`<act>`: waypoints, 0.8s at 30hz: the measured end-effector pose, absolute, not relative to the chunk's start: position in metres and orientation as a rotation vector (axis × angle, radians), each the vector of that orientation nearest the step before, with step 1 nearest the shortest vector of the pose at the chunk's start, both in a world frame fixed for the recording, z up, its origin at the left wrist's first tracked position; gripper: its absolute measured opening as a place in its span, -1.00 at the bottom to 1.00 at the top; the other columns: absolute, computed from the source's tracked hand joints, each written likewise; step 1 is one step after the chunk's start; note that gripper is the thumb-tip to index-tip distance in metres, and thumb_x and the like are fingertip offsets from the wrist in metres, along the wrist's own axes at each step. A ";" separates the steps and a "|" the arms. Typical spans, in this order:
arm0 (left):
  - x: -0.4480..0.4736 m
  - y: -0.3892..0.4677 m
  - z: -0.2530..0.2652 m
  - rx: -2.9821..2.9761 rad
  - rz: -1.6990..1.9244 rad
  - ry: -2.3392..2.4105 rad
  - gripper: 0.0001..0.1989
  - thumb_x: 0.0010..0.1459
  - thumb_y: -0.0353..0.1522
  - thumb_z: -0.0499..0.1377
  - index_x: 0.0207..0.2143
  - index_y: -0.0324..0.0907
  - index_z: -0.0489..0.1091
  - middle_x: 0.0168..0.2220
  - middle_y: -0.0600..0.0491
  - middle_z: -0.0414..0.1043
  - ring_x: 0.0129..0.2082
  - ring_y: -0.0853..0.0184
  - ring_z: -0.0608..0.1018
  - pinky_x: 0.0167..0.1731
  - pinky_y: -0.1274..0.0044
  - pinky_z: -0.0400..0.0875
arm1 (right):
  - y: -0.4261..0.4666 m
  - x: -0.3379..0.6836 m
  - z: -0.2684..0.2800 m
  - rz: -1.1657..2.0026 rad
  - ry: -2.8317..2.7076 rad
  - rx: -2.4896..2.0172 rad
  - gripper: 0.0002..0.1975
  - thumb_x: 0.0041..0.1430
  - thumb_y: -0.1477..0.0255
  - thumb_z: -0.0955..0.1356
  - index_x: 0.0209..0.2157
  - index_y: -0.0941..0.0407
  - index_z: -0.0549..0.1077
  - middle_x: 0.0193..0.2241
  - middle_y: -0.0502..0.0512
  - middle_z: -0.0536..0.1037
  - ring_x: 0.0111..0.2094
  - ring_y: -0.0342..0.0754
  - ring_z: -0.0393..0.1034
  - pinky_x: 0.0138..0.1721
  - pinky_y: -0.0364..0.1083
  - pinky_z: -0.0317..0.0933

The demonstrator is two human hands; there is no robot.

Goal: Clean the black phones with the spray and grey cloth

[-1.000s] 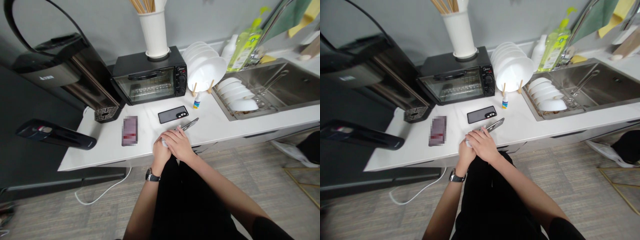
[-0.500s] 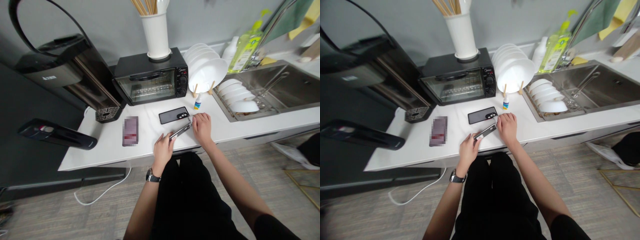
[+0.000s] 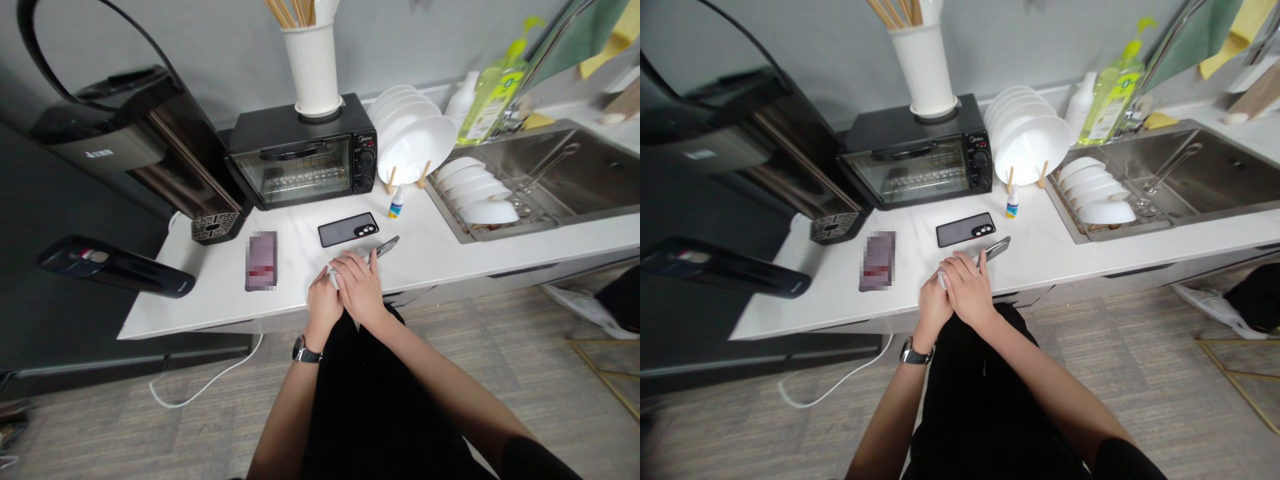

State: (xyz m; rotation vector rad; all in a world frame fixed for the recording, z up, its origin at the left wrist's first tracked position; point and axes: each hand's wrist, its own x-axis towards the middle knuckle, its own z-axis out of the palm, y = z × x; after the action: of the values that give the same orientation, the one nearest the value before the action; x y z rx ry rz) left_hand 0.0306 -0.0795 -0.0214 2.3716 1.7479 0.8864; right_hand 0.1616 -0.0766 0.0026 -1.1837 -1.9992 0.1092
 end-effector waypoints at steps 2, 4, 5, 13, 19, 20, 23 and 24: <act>0.030 -0.079 -0.023 2.366 0.893 1.757 -0.77 0.36 -0.46 0.05 -0.09 -0.17 0.51 -0.19 -0.13 0.66 -0.22 0.12 0.71 -0.01 0.28 0.61 | -0.078 0.159 0.002 0.105 -2.019 -1.177 -0.67 0.52 0.40 0.19 0.16 0.02 0.46 0.07 0.13 0.63 0.24 0.11 0.39 0.51 0.35 -0.51; 0.030 -0.079 -0.022 2.353 0.887 1.762 -0.78 0.37 -0.44 0.07 -0.08 -0.18 0.50 -0.23 -0.11 0.66 -0.26 0.13 0.70 0.00 0.27 0.61 | -0.073 0.166 0.001 0.078 -2.037 -1.179 -0.68 0.52 0.39 0.20 0.15 0.02 0.47 0.04 0.12 0.64 0.22 0.11 0.39 0.51 0.36 -0.52; 0.031 -0.079 -0.020 2.347 0.884 1.759 -0.79 0.39 -0.42 0.09 -0.06 -0.18 0.50 -0.26 -0.08 0.66 -0.29 0.14 0.70 0.02 0.27 0.60 | -0.069 0.173 0.001 0.060 -2.036 -1.187 -0.69 0.52 0.38 0.21 0.14 0.01 0.48 0.03 0.12 0.64 0.21 0.11 0.39 0.51 0.37 -0.51; 0.033 -0.083 -0.011 2.323 0.916 1.720 -0.75 0.47 -0.25 0.10 0.10 -0.09 0.45 -0.10 -0.04 0.67 -0.12 0.16 0.70 0.06 0.34 0.55 | -0.024 0.247 -0.003 0.092 -1.817 -1.391 -0.58 0.56 0.28 0.07 -0.07 0.06 0.50 -0.08 0.19 0.62 0.05 0.13 0.43 0.35 0.27 0.03; 0.029 -0.080 -0.008 2.129 1.052 1.655 -0.76 0.45 -0.26 0.15 0.06 -0.13 0.49 -0.15 -0.02 0.68 -0.19 0.24 0.70 -0.07 0.46 0.56 | -0.005 0.271 -0.012 0.482 -1.516 -1.519 -0.39 0.46 -0.13 0.01 -0.48 -0.01 0.21 -0.59 0.00 0.35 -0.50 -0.01 0.25 -0.38 -0.04 0.14; 0.028 -0.079 -0.005 2.081 1.114 1.636 -0.76 0.44 -0.25 0.16 0.04 -0.13 0.50 -0.17 -0.01 0.68 -0.21 0.26 0.69 -0.09 0.48 0.56 | -0.005 0.272 -0.012 0.512 -1.514 -1.494 -0.39 0.44 -0.15 0.02 -0.48 -0.01 0.20 -0.60 -0.01 0.34 -0.51 -0.02 0.24 -0.39 -0.04 0.11; 0.029 -0.078 0.011 2.011 1.313 1.589 -0.79 0.41 -0.24 0.20 -0.04 -0.15 0.53 -0.21 -0.01 0.66 -0.23 0.28 0.67 -0.14 0.51 0.54 | -0.008 0.271 -0.009 0.563 -1.529 -1.449 -0.38 0.42 -0.18 0.03 -0.48 -0.01 0.20 -0.61 -0.02 0.33 -0.52 -0.03 0.25 -0.39 -0.05 0.09; 0.030 -0.077 0.017 2.018 1.361 1.567 -0.80 0.41 -0.24 0.20 -0.09 -0.16 0.54 -0.24 -0.01 0.65 -0.25 0.29 0.65 -0.15 0.52 0.53 | -0.009 0.271 -0.009 0.569 -1.535 -1.446 -0.39 0.43 -0.17 0.04 -0.48 -0.01 0.20 -0.61 -0.02 0.34 -0.52 -0.03 0.25 -0.39 -0.05 0.08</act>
State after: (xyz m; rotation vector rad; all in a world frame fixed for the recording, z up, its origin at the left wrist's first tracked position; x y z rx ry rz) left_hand 0.0303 -0.0770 0.0173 2.0176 1.5666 1.3608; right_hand 0.2707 -0.0088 -0.0086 -1.4462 -1.5345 0.5686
